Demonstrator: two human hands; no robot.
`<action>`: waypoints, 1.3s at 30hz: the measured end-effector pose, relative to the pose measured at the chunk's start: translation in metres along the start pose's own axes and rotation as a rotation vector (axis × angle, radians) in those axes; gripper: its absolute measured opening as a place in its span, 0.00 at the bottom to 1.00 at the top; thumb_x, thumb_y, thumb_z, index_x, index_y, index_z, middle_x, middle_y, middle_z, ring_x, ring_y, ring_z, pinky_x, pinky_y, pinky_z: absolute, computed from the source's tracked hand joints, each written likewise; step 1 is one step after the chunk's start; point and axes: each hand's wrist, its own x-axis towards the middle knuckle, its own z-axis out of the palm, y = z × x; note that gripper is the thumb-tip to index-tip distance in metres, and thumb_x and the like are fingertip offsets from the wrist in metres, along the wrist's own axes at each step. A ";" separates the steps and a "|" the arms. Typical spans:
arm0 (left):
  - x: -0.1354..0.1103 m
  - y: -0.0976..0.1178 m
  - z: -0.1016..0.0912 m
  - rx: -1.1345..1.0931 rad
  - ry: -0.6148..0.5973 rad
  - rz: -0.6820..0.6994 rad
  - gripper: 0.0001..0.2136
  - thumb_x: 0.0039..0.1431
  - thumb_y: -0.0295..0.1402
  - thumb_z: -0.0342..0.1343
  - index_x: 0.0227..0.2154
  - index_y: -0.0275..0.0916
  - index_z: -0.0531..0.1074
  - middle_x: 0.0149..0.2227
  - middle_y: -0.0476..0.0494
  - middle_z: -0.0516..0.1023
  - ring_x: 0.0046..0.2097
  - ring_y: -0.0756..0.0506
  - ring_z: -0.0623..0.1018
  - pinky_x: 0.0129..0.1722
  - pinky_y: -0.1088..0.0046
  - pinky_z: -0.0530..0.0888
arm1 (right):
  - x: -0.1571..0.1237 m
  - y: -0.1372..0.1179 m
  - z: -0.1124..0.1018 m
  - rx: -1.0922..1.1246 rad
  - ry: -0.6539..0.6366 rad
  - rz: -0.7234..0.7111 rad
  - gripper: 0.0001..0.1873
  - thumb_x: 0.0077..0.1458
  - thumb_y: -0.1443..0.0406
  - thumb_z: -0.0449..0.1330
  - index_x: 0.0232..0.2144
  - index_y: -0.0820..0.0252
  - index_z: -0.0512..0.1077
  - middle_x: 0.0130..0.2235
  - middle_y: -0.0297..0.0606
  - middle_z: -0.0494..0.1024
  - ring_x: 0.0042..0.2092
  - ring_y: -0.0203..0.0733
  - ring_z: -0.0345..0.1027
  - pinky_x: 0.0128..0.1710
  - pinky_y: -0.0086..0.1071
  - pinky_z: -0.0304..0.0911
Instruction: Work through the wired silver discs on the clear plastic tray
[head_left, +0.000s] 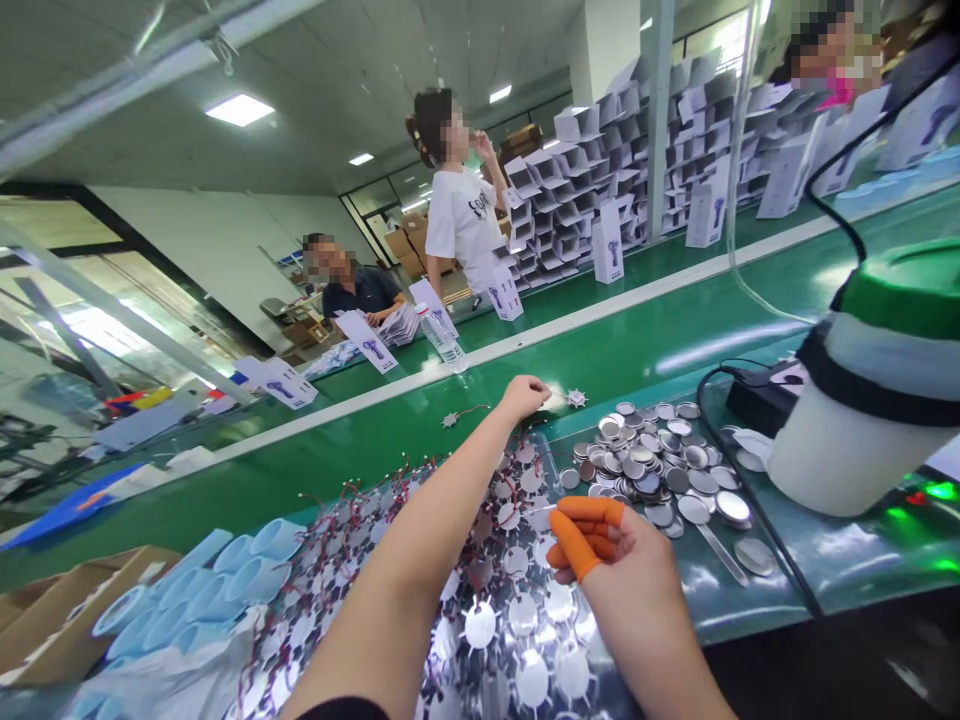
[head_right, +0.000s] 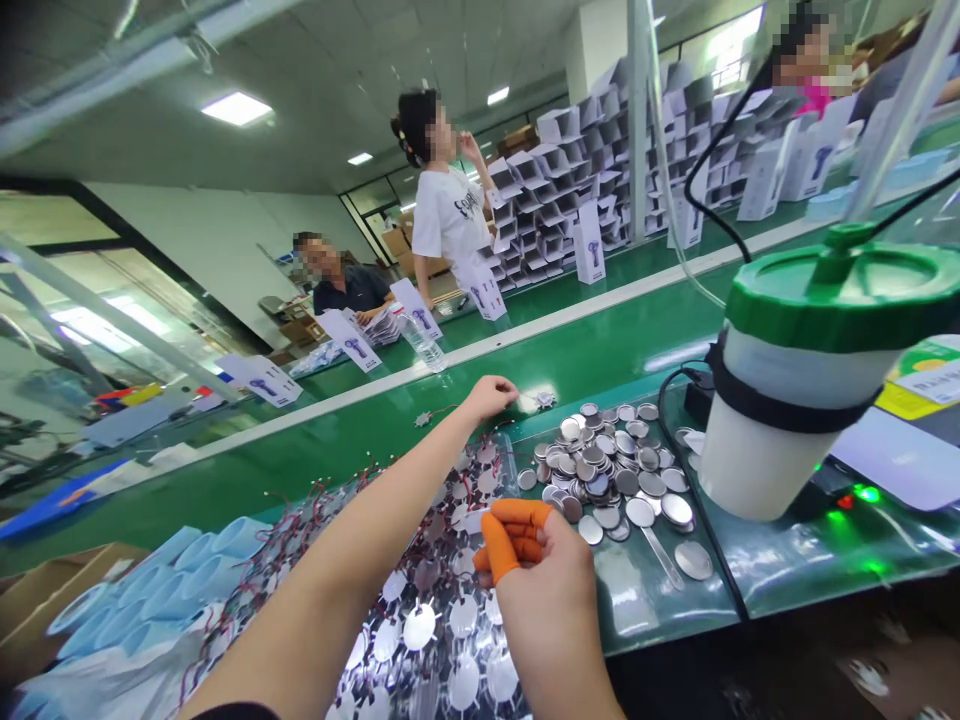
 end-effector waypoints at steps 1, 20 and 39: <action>0.009 0.001 -0.002 -0.007 0.040 -0.011 0.15 0.66 0.38 0.55 0.50 0.36 0.70 0.50 0.39 0.74 0.46 0.43 0.77 0.45 0.60 0.77 | 0.001 0.000 0.001 0.002 0.001 0.000 0.21 0.36 0.55 0.74 0.31 0.61 0.76 0.24 0.39 0.78 0.23 0.43 0.74 0.19 0.33 0.71; -0.048 -0.142 -0.094 0.138 0.287 -0.145 0.14 0.66 0.37 0.55 0.51 0.38 0.70 0.52 0.39 0.73 0.50 0.42 0.76 0.49 0.58 0.76 | -0.002 0.004 0.007 -0.007 -0.039 0.013 0.20 0.37 0.56 0.73 0.32 0.61 0.76 0.24 0.38 0.78 0.23 0.42 0.74 0.20 0.32 0.71; -0.234 -0.046 -0.097 0.103 0.164 0.278 0.10 0.61 0.35 0.58 0.44 0.42 0.76 0.47 0.43 0.77 0.49 0.43 0.75 0.52 0.61 0.72 | 0.005 -0.002 -0.002 -0.049 -0.009 -0.077 0.18 0.41 0.61 0.72 0.34 0.64 0.75 0.25 0.38 0.79 0.24 0.41 0.75 0.22 0.31 0.73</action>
